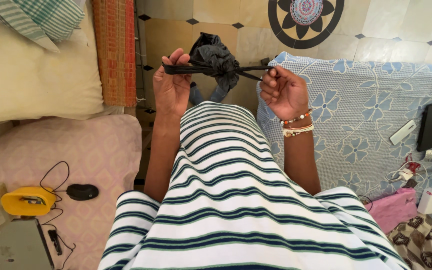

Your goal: The person lifts a black plastic garbage bag from an orange bucket, gathers the top edges, and twists the neck to secure the contents. They then walk from a bedroom area to an outdoor balcony and drop the tied bag into a green bin.

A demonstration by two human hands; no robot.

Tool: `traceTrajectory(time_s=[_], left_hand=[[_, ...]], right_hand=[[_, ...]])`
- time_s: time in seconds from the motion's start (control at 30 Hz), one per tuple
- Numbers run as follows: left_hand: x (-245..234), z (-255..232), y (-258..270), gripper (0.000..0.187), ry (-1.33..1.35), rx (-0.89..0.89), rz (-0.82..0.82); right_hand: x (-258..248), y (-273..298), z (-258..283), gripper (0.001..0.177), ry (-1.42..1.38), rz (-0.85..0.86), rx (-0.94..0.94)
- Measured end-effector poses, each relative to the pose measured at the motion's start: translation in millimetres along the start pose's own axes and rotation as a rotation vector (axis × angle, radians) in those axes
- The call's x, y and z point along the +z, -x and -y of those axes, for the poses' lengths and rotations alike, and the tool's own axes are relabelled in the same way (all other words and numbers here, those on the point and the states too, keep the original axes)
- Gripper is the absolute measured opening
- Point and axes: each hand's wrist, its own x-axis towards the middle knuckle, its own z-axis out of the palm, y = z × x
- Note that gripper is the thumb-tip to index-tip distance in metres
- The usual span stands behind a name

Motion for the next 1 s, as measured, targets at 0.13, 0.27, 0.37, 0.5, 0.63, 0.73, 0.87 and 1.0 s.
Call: traceTrajectory(time_s=[0.13, 0.27, 0.37, 0.5, 0.63, 0.73, 0.87, 1.0], left_hand=[[7, -1, 0, 0.034, -0.100, 0.019, 0.048], [14, -2, 0, 0.034, -0.094, 0.023, 0.113], [16, -5, -2, 0.033, -0.083, 0.014, 0.150], [12, -7, -2, 0.030, -0.155, 0.001, 0.177], [12, -8, -3, 0.029, -0.177, 0.035, 0.183], [12, -13, -5, 0.028, -0.169, 0.043, 0.177], [10, -19, -10, 0.028, -0.179, 0.040, 0.175], [8, -24, -15, 0.028, -0.154, 0.033, 0.168]], right_hand=[[-5, -1, -4, 0.029, 0.003, 0.005, -0.042], [-2, -3, -12, 0.029, 0.082, -0.034, -0.134], [10, -6, -18, 0.027, 0.200, -0.097, -0.208], [29, -7, -25, 0.024, 0.359, -0.186, -0.277], [43, -12, -32, 0.019, 0.542, -0.255, -0.403], [47, -16, -35, 0.017, 0.508, -0.279, -0.427], [51, -23, -40, 0.015, 0.491, -0.309, -0.462], [59, -27, -48, 0.013, 0.612, -0.355, -0.509]])
